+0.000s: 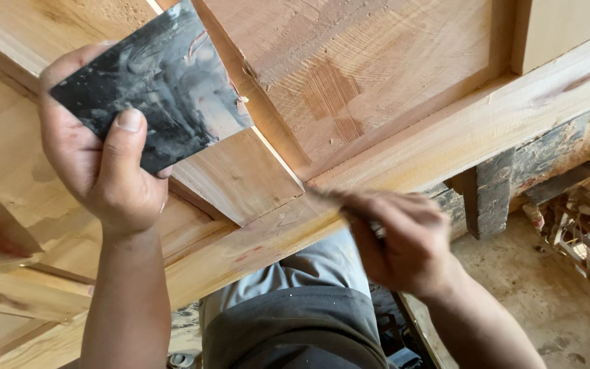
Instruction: The person applies wood filler to a paneled wooden door using a flat spreader, pressing filler into holes and scratches across different panels. They periodically scoop more filler from a can with a stick and continue spreading it over damaged spots on the door surface.
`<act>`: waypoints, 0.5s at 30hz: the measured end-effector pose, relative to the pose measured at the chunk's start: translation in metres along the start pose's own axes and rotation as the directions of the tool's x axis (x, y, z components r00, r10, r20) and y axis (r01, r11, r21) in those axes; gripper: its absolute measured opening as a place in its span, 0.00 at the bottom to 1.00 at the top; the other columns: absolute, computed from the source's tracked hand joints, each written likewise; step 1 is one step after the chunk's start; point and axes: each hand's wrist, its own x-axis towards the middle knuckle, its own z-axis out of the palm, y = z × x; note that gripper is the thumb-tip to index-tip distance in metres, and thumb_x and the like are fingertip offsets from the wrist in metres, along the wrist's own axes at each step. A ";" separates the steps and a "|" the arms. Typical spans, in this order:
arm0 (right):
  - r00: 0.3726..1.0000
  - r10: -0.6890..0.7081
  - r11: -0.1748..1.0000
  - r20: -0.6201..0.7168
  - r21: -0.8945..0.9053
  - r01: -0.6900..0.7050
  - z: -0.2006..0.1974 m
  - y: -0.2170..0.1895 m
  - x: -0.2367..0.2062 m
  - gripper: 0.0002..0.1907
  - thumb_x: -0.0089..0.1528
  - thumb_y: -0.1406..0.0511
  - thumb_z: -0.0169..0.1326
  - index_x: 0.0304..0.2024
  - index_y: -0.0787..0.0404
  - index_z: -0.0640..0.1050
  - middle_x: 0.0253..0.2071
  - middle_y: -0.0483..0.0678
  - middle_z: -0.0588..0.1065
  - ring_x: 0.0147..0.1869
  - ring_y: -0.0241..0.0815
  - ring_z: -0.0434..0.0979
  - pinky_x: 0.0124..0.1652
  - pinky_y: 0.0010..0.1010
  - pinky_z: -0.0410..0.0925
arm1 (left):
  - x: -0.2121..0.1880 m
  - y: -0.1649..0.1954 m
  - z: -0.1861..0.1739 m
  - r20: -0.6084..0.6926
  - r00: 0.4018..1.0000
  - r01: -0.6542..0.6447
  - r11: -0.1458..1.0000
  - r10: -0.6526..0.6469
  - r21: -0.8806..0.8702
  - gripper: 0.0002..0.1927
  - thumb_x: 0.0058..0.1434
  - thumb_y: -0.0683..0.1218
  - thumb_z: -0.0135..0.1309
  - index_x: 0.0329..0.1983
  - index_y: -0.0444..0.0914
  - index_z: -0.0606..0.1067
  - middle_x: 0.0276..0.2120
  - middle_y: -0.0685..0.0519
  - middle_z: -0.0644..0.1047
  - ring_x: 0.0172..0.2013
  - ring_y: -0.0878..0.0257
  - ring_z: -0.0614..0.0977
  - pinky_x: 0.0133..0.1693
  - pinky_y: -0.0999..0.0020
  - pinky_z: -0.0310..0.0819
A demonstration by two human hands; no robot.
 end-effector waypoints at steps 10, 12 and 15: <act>0.668 0.118 0.970 -0.735 0.229 0.080 0.051 0.002 -0.043 0.11 0.66 0.73 0.54 0.49 0.75 0.79 0.34 0.54 0.80 0.28 0.33 0.77 0.29 0.21 0.70 | -0.050 0.015 0.076 0.026 0.814 0.536 0.732 -0.581 -0.420 0.17 0.64 0.40 0.45 0.56 0.37 0.69 0.32 0.52 0.76 0.18 0.69 0.73 0.15 0.75 0.62; 0.627 0.055 0.978 -0.777 0.168 0.122 0.056 0.003 -0.044 0.10 0.66 0.73 0.54 0.48 0.75 0.79 0.36 0.57 0.80 0.30 0.35 0.79 0.31 0.22 0.72 | -0.053 0.016 0.081 0.041 0.786 0.569 0.696 -0.617 -0.439 0.16 0.64 0.40 0.45 0.55 0.38 0.69 0.30 0.53 0.76 0.18 0.69 0.73 0.15 0.75 0.63; 0.687 -0.008 0.988 -0.727 0.100 0.117 0.053 0.007 -0.046 0.08 0.66 0.75 0.53 0.46 0.75 0.79 0.38 0.61 0.81 0.35 0.42 0.82 0.36 0.27 0.76 | -0.056 0.016 0.078 0.011 0.734 0.630 0.676 -0.679 -0.382 0.15 0.64 0.41 0.44 0.54 0.38 0.70 0.31 0.55 0.76 0.20 0.70 0.75 0.17 0.76 0.64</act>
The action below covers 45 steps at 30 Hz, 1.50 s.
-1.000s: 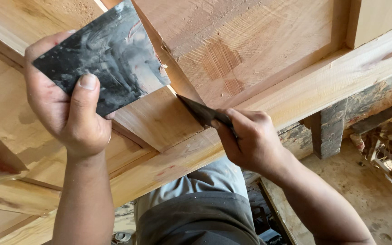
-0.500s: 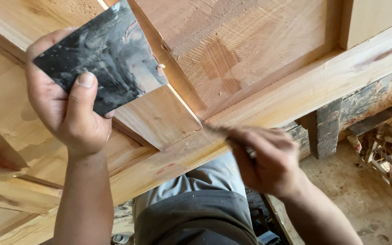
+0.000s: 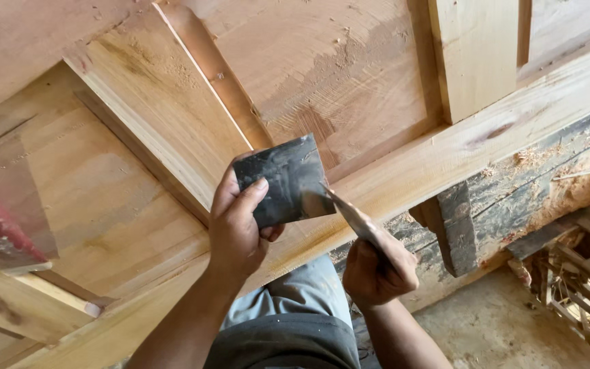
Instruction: The person applies wood filler to a paneled wooden door using a flat spreader, pressing filler into holes and scratches across different panels. They periodically scoop more filler from a can with a stick and continue spreading it over damaged spots on the door surface.
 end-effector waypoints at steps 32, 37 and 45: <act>0.548 -0.205 0.925 0.811 -0.022 0.379 -0.014 -0.034 0.097 0.09 0.66 0.73 0.53 0.49 0.68 0.79 0.48 0.57 0.81 0.56 0.54 0.84 0.53 0.40 0.80 | -0.019 0.031 -0.046 0.436 0.873 -0.440 0.738 0.218 0.512 0.16 0.69 0.38 0.43 0.60 0.32 0.68 0.48 0.51 0.77 0.50 0.66 0.77 0.56 0.70 0.73; 0.403 -0.127 0.962 0.906 0.013 0.273 0.002 -0.036 0.074 0.12 0.67 0.75 0.53 0.52 0.64 0.80 0.51 0.54 0.82 0.54 0.49 0.85 0.47 0.35 0.77 | -0.013 0.030 -0.062 0.130 0.894 -0.445 0.886 0.429 0.133 0.16 0.67 0.37 0.44 0.58 0.32 0.68 0.39 0.48 0.76 0.29 0.68 0.74 0.28 0.74 0.71; 0.540 0.098 0.925 0.836 -0.277 0.261 0.010 -0.036 0.050 0.16 0.61 0.77 0.53 0.51 0.66 0.79 0.50 0.57 0.80 0.54 0.55 0.83 0.50 0.39 0.77 | -0.020 0.019 -0.096 0.002 0.906 -0.419 0.897 0.423 0.142 0.17 0.68 0.37 0.43 0.61 0.33 0.66 0.36 0.50 0.75 0.20 0.71 0.69 0.19 0.76 0.62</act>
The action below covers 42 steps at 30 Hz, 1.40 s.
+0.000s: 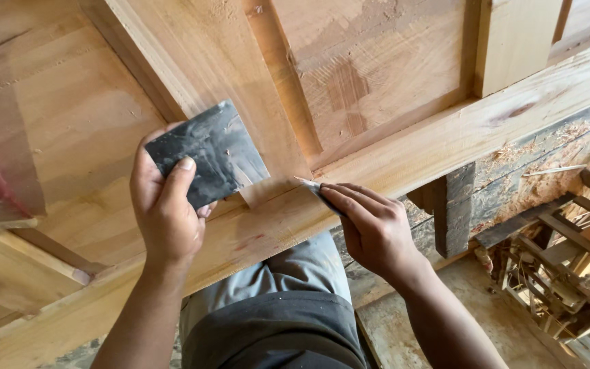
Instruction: The person applies wood filler to a paneled wooden door using a flat spreader, pressing filler into holes and scratches across different panels. They periodically scoop more filler from a can with a stick and continue spreading it over damaged spots on the door surface.
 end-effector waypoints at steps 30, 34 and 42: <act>0.962 -0.234 0.956 0.139 -0.148 0.254 0.010 0.024 -0.035 0.16 0.65 0.71 0.52 0.55 0.63 0.79 0.57 0.54 0.78 0.61 0.49 0.80 0.61 0.43 0.71 | -0.028 -0.016 -0.008 0.035 0.994 0.105 0.994 -0.106 0.036 0.18 0.67 0.38 0.44 0.60 0.34 0.68 0.39 0.51 0.76 0.24 0.71 0.72 0.20 0.77 0.62; 0.885 0.325 0.901 -0.333 0.394 -0.183 0.015 -0.004 -0.062 0.17 0.67 0.76 0.51 0.59 0.68 0.77 0.53 0.59 0.80 0.55 0.46 0.81 0.56 0.33 0.73 | -0.042 -0.027 0.022 0.043 0.965 0.261 0.965 -0.260 -0.033 0.18 0.65 0.40 0.45 0.59 0.38 0.67 0.35 0.51 0.76 0.20 0.71 0.72 0.17 0.77 0.64; 0.794 0.318 0.941 -0.518 0.273 -0.199 0.058 -0.019 -0.084 0.17 0.64 0.75 0.53 0.57 0.72 0.77 0.47 0.62 0.82 0.44 0.45 0.85 0.43 0.31 0.78 | -0.053 -0.027 0.064 0.052 0.920 0.389 0.921 -0.388 -0.026 0.16 0.66 0.41 0.44 0.57 0.37 0.68 0.35 0.54 0.76 0.23 0.71 0.75 0.18 0.75 0.66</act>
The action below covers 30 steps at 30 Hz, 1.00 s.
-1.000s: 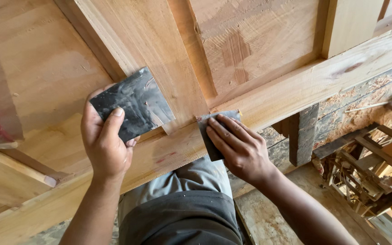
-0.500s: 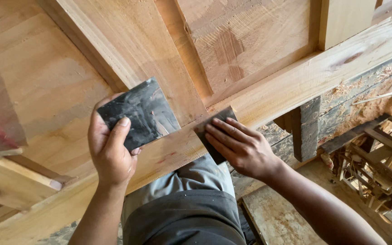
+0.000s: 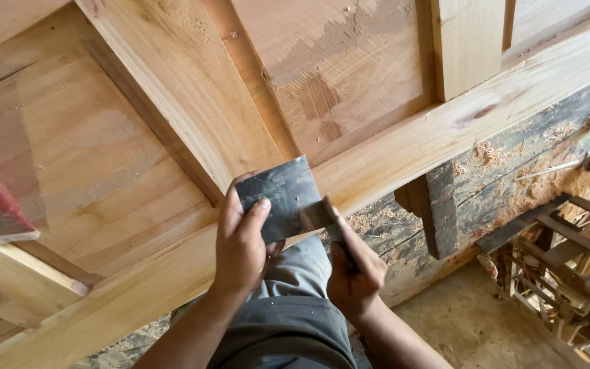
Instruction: The person applies wood filler to a paneled wooden door using a flat spreader, pressing filler into holes and scratches across different panels. They periodically scoop more filler from a can with a stick and continue spreading it over damaged spots on the door surface.
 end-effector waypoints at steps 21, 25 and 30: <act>0.937 -0.101 0.989 0.334 0.136 0.058 -0.064 0.037 0.100 0.11 0.67 0.76 0.51 0.52 0.69 0.78 0.51 0.61 0.80 0.54 0.51 0.84 0.52 0.37 0.78 | 0.017 0.039 -0.047 0.128 0.958 -0.282 0.932 0.258 0.228 0.19 0.66 0.39 0.46 0.60 0.31 0.67 0.37 0.50 0.77 0.23 0.73 0.71 0.21 0.79 0.64; 0.918 -0.284 0.930 0.277 0.312 0.194 -0.035 0.014 0.116 0.13 0.68 0.76 0.47 0.54 0.70 0.76 0.54 0.59 0.79 0.59 0.53 0.84 0.58 0.40 0.80 | 0.025 0.032 -0.042 0.103 0.974 -0.213 0.973 0.204 0.090 0.20 0.64 0.38 0.46 0.60 0.31 0.67 0.40 0.49 0.77 0.30 0.69 0.77 0.26 0.76 0.71; 0.846 -0.359 0.931 0.394 0.080 0.357 -0.029 -0.011 0.133 0.12 0.65 0.75 0.53 0.51 0.69 0.78 0.51 0.59 0.79 0.56 0.55 0.83 0.53 0.40 0.78 | 0.029 0.034 -0.027 0.287 0.919 -0.359 0.876 0.272 0.321 0.17 0.67 0.38 0.44 0.58 0.30 0.69 0.45 0.49 0.78 0.45 0.64 0.79 0.52 0.70 0.76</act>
